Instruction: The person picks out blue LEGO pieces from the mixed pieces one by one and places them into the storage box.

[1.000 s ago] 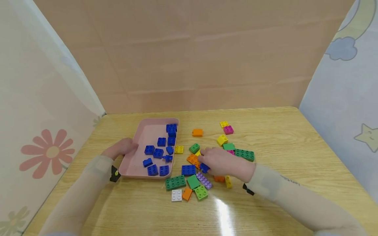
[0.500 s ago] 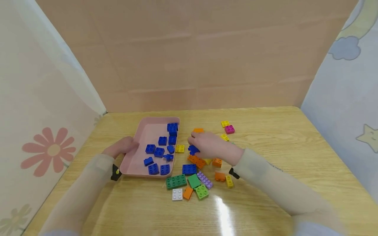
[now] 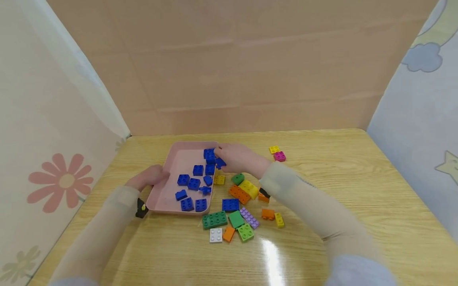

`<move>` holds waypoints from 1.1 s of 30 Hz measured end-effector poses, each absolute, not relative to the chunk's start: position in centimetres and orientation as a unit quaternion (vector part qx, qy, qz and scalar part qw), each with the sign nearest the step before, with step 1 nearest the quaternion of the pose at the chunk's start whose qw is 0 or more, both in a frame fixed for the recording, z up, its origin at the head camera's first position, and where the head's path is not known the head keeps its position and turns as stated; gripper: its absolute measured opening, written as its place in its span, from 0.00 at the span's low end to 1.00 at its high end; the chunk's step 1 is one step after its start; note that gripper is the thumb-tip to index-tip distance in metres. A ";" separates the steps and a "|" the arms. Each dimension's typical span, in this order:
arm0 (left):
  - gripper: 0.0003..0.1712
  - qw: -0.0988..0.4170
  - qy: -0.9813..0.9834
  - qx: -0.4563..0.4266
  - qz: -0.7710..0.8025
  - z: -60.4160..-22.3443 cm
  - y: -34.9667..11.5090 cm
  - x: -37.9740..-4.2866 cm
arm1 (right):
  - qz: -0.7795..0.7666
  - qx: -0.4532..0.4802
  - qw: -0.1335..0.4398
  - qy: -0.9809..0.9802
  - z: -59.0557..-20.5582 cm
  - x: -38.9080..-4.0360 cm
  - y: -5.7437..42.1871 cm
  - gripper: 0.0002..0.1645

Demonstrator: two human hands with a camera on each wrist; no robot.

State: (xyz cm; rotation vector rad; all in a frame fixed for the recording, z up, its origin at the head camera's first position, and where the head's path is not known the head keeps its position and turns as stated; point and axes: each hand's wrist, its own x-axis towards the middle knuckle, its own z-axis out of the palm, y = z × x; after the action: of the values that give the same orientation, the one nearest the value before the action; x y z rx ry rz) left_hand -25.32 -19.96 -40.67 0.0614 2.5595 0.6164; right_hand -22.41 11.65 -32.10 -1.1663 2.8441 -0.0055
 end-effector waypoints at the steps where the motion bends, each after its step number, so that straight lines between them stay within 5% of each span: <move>1: 0.15 0.252 0.940 0.024 0.228 -40.6 -20.0 -25.3 | -0.001 -0.377 0.037 0.925 -32.1 -22.6 11.3 0.26; 33: 0.19 0.266 0.938 0.019 0.220 -41.0 -20.0 -25.4 | -0.016 -0.346 0.094 0.933 -36.5 -25.4 -0.3 0.23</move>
State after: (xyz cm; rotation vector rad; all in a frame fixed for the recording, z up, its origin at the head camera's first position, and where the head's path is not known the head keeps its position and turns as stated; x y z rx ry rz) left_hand -25.43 -20.01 -41.00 0.0511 2.5343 0.5929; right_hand -25.35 -0.31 -36.48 -1.0272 2.7679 -0.0488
